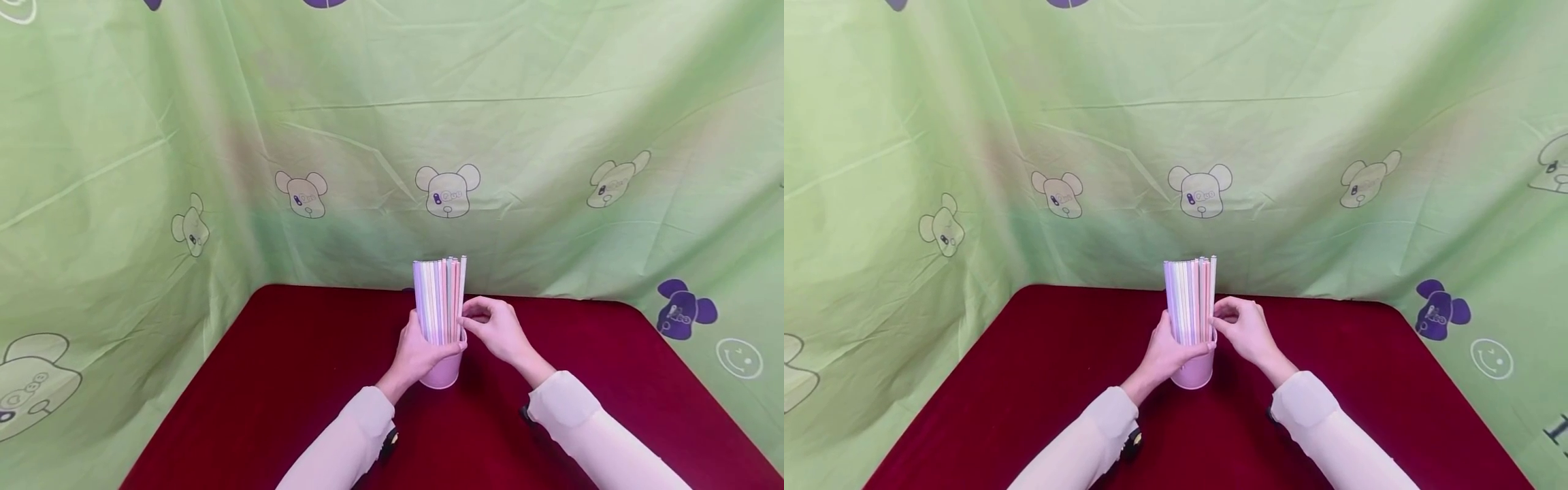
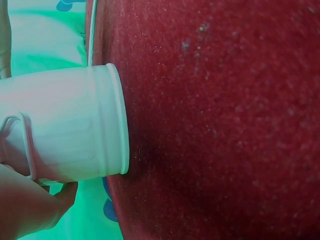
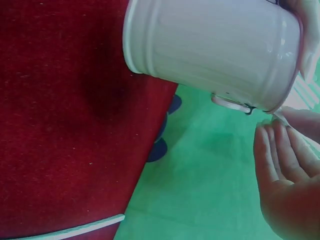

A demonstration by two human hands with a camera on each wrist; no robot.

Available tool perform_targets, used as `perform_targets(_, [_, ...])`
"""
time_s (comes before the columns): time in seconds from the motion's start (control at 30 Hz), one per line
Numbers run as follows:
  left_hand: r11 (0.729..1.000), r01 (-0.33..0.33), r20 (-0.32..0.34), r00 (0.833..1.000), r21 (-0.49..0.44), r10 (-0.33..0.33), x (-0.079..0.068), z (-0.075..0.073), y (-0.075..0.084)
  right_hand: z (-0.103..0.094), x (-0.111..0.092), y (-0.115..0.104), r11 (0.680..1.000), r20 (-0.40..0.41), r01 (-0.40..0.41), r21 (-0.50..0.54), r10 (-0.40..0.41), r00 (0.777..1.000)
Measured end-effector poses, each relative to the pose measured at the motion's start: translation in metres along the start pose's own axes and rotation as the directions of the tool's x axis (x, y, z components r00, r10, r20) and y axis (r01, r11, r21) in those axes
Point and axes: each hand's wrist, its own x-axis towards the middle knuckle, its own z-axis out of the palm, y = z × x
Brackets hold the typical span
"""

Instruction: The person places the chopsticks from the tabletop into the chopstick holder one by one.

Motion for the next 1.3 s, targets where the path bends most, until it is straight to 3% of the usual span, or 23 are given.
perform_targets(0.3, [1.000, 0.015, 0.004, 1.000, -0.010, -0.015, -0.003, -0.002, -0.001, -0.004, 0.001, 0.003, 0.999, 0.049, -0.007, -0.049, 0.009, 0.999])
perform_targets(0.53, [1.000, 0.007, -0.001, 1.000, 0.000, -0.007, -0.001, -0.002, 0.001, -0.030, 0.015, -0.002, 0.991, 0.007, -0.022, -0.131, 0.023, 1.000])
perform_targets(0.63, [1.000, 0.004, 0.001, 1.000, -0.005, -0.004, 0.000, -0.002, 0.001, -0.042, 0.020, 0.002, 0.986, 0.028, -0.033, -0.163, 0.038, 0.999])
perform_targets(0.93, [1.000, 0.008, 0.002, 1.000, -0.007, -0.008, 0.001, -0.002, 0.001, -0.059, 0.024, 0.033, 0.960, 0.077, -0.064, -0.272, 0.088, 0.993])
perform_targets(1.3, [1.000, 0.016, 0.010, 1.000, -0.021, -0.016, -0.001, -0.001, 0.001, -0.066, 0.018, 0.087, 0.928, 0.116, -0.179, -0.328, 0.227, 0.967])
